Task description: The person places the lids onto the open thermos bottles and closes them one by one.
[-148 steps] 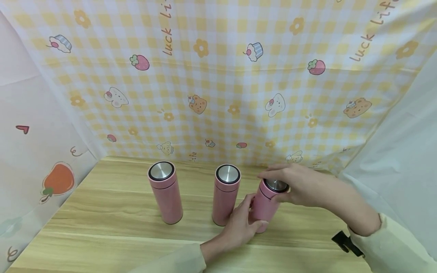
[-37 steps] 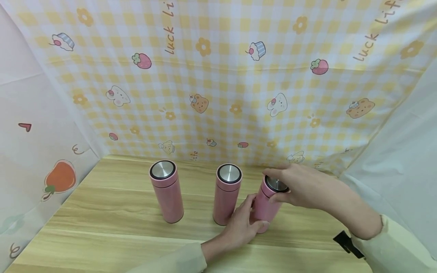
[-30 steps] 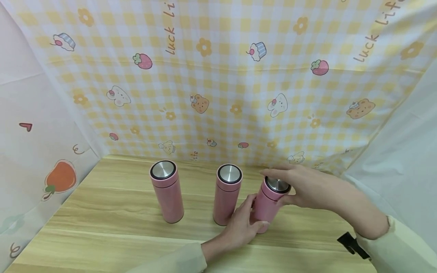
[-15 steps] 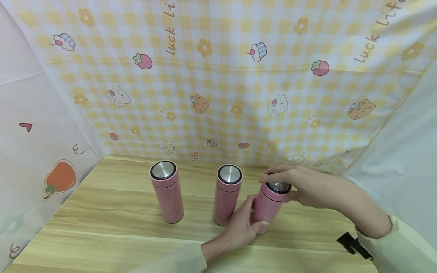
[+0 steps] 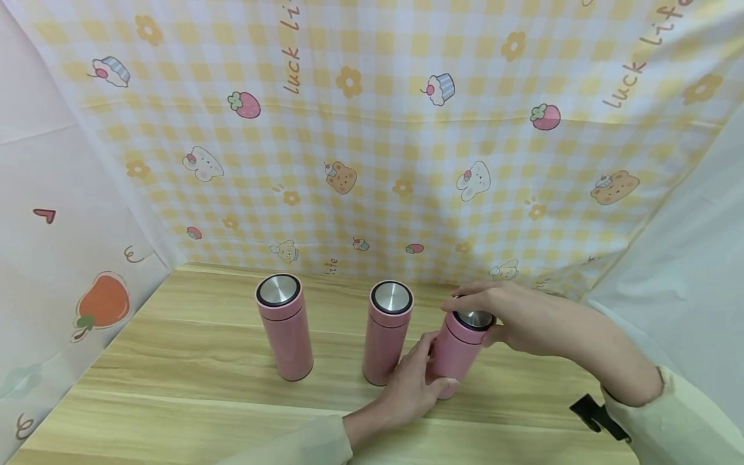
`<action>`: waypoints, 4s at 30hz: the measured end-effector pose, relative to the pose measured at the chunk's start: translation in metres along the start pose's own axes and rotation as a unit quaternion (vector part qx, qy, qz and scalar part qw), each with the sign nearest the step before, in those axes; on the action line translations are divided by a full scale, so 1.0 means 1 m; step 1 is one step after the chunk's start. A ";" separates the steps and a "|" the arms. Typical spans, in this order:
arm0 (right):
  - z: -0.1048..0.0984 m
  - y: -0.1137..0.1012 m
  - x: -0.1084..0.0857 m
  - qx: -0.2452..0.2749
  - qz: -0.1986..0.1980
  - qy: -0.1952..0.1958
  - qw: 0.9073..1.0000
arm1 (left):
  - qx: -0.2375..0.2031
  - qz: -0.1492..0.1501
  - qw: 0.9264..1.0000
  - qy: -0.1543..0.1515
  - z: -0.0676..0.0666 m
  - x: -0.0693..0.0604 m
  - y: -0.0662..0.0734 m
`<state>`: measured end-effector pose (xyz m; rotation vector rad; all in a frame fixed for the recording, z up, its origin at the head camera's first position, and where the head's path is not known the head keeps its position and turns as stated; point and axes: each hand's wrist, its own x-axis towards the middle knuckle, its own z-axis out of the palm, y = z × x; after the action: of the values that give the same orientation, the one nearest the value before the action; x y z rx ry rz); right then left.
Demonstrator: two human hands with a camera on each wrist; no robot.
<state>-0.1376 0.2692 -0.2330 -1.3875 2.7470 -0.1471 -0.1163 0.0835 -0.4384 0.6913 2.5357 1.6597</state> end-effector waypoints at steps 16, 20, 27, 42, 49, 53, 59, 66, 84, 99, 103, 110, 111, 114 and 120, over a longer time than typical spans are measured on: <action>-0.001 -0.003 0.003 0.014 0.010 -0.007 1.000 | -0.001 -0.007 1.000 -0.003 0.000 0.000 0.000; -0.001 -0.002 0.004 0.011 0.005 -0.004 1.000 | -0.002 -0.007 1.000 -0.002 0.000 0.000 0.000; -0.001 -0.002 0.005 0.006 0.001 -0.002 1.000 | -0.002 -0.012 1.000 -0.003 -0.001 0.000 0.002; -0.002 -0.005 0.007 -0.010 0.016 -0.003 1.000 | -0.005 -0.004 1.000 0.002 0.000 0.000 0.001; -0.002 -0.008 0.009 -0.019 0.025 -0.003 1.000 | 0.000 -0.006 1.000 0.001 0.000 0.000 0.001; -0.002 -0.009 0.010 -0.029 0.039 -0.004 0.999 | -0.001 -0.009 1.000 -0.001 0.000 0.000 0.001; -0.001 -0.011 0.010 -0.049 0.055 0.003 0.997 | 0.001 -0.007 1.000 0.000 0.000 0.000 0.001; 0.001 -0.013 0.010 -0.059 0.066 0.016 0.996 | 0.006 -0.005 1.000 0.002 0.000 0.000 0.001; 0.006 -0.011 0.012 -0.063 0.084 0.020 0.994 | 0.012 0.006 1.000 0.007 0.001 0.000 0.000; 0.000 0.009 -0.005 -0.008 -0.021 0.018 1.000 | 0.003 0.001 1.000 -0.002 -0.001 -0.001 -0.001; -0.001 0.010 -0.004 -0.007 -0.037 0.016 0.999 | 0.007 -0.001 1.000 -0.004 0.000 -0.001 0.000; -0.001 0.007 -0.002 0.014 -0.005 -0.003 1.000 | 0.006 -0.002 1.000 -0.006 0.000 -0.001 0.001; -0.001 0.007 -0.002 0.015 -0.002 -0.004 1.000 | 0.005 -0.003 1.000 -0.006 0.000 -0.001 0.001; -0.001 0.006 -0.001 0.018 0.004 -0.008 1.000 | 0.007 -0.002 1.000 -0.006 0.000 -0.001 0.001; -0.002 0.003 0.001 0.021 0.014 -0.012 1.000 | 0.009 -0.002 1.000 -0.004 0.000 -0.001 0.001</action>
<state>-0.1408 0.2706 -0.2316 -1.3319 2.7250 -0.1837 -0.1151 0.0833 -0.4372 0.6929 2.5485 1.6307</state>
